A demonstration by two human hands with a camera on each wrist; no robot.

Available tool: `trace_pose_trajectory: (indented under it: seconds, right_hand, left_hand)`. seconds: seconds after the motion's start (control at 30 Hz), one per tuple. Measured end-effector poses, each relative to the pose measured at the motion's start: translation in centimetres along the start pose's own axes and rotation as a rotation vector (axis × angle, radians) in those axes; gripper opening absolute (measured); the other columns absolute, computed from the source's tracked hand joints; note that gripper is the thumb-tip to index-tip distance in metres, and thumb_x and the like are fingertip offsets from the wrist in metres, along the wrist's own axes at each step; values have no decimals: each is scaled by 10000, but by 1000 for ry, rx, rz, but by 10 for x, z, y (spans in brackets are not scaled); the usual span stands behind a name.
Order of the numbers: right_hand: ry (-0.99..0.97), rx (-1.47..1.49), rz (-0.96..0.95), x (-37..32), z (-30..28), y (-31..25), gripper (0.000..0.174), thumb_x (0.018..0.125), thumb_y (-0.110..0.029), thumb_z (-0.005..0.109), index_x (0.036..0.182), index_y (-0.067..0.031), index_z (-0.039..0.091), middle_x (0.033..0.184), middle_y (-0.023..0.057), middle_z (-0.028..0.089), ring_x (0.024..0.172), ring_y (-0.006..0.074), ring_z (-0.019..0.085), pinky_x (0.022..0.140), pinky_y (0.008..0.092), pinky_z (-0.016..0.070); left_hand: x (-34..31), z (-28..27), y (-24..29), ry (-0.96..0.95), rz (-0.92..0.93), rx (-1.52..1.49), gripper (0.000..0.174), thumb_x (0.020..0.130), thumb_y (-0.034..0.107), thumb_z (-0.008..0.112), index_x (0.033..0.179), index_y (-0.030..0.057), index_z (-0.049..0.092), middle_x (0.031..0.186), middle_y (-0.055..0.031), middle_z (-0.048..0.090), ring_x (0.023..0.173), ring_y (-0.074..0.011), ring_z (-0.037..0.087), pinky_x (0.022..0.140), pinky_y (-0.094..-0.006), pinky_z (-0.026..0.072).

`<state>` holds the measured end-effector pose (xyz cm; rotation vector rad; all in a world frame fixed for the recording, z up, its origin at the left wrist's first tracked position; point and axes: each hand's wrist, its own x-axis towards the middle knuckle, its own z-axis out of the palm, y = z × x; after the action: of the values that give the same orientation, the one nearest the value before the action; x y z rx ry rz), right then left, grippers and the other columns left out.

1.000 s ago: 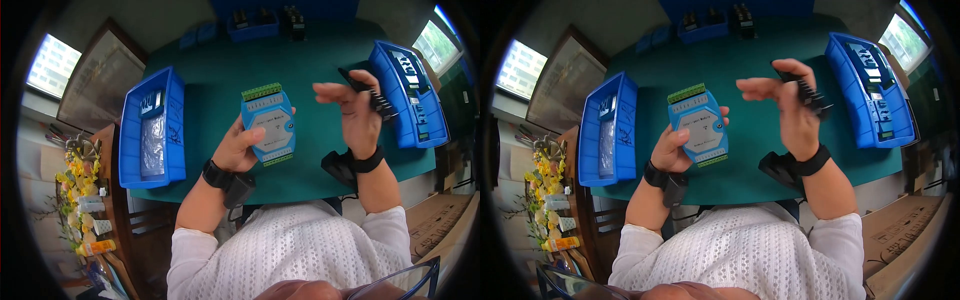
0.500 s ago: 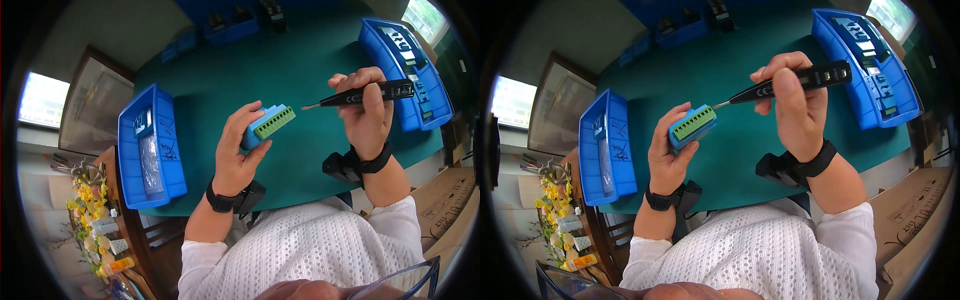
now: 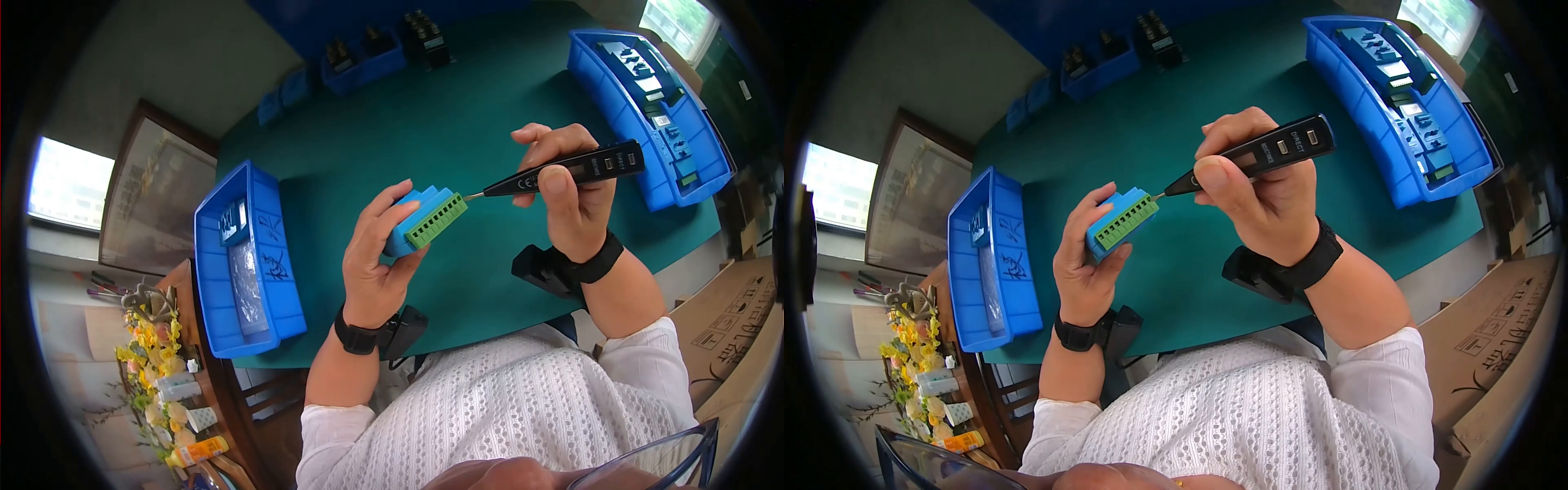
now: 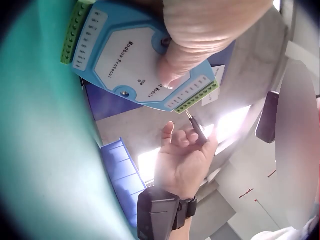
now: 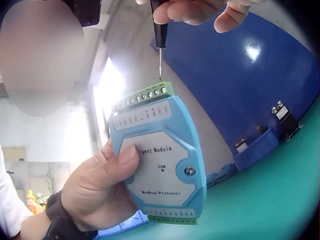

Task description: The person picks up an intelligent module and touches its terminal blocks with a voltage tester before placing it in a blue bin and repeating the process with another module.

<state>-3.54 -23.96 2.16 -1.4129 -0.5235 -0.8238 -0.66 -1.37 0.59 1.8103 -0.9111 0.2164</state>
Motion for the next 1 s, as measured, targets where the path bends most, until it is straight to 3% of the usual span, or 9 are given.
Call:
trace_pose_trajectory:
  seconds: [0.27,0.37,0.57,1.0]
  right_hand:
    - [-10,64,53,1,3,-2,159,843,-141,613,750,-14,594,779,43,567,619,115,508,706,274,430]
    - [-48,13,79,1,2,-4,153,829,-148,627,766,-15,586,737,42,565,615,113,506,750,297,431]
    - [-92,-75,-45,0,2,0,158,800,-160,655,782,-19,585,706,50,567,628,148,514,843,369,412]
    - [-81,-84,-102,-3,1,1,180,810,-181,644,735,-25,592,749,56,581,661,164,536,844,413,430]
  left_hand:
    - [-1,0,1,-8,1,-10,433,751,55,674,1157,94,529,1237,-175,503,1124,-268,502,943,-349,386]
    - [-1,0,1,-7,11,-7,436,750,55,679,1157,98,527,1238,-172,502,1118,-264,505,939,-346,390]
    - [-2,-1,0,1,24,1,426,751,48,678,1146,89,525,1229,-183,505,1110,-266,511,933,-346,396]
    - [-1,1,0,18,37,-32,452,726,12,671,1148,84,525,1213,-198,515,1118,-286,512,931,-357,401]
